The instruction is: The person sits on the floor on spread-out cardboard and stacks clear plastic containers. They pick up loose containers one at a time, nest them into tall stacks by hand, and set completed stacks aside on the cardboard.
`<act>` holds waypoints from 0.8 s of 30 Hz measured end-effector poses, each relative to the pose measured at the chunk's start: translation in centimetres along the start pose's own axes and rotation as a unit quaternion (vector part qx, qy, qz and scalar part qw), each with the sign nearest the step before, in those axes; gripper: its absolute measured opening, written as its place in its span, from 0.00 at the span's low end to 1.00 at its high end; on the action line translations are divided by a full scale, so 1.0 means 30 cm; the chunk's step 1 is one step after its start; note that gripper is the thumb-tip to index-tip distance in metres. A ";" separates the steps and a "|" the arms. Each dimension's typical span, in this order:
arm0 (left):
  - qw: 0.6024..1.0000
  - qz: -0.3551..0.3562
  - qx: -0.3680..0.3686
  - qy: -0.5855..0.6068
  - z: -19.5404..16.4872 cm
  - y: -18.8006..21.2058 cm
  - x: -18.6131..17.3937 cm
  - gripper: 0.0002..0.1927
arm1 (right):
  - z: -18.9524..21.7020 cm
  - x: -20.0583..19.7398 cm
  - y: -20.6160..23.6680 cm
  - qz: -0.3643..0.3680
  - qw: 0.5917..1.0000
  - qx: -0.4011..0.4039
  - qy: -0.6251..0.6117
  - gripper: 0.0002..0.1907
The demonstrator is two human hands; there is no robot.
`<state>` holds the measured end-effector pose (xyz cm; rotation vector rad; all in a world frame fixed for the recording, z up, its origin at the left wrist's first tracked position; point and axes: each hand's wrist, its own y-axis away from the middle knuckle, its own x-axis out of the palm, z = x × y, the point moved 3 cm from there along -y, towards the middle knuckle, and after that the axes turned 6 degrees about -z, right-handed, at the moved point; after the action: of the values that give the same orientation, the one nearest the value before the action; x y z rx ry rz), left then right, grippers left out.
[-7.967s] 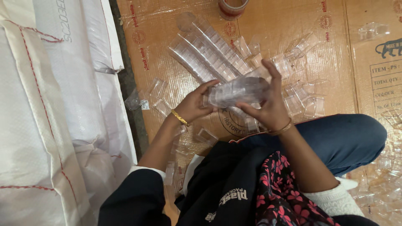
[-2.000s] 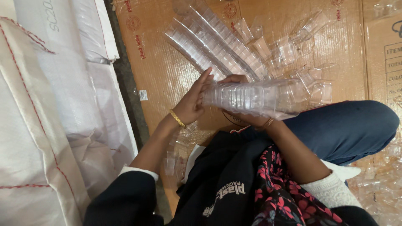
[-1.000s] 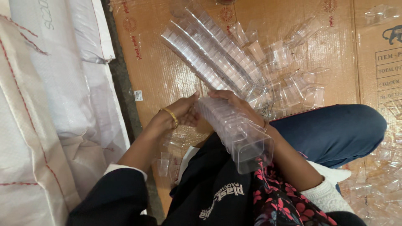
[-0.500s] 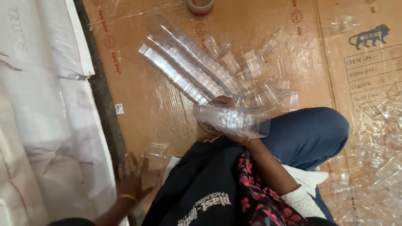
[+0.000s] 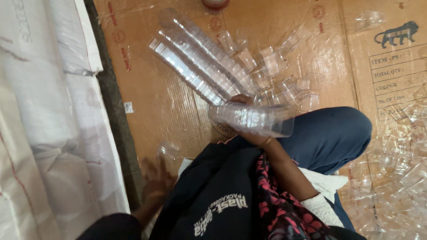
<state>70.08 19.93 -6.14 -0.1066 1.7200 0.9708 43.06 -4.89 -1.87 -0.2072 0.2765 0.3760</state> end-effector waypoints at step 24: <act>0.823 0.346 -0.058 0.447 -0.540 -0.446 -0.160 0.27 | 0.199 -0.062 -0.028 0.124 0.987 0.020 -0.101 0.49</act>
<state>66.52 -1.20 -8.47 -0.0027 2.6535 1.7455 43.07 -4.77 4.43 -0.0938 0.1095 0.6343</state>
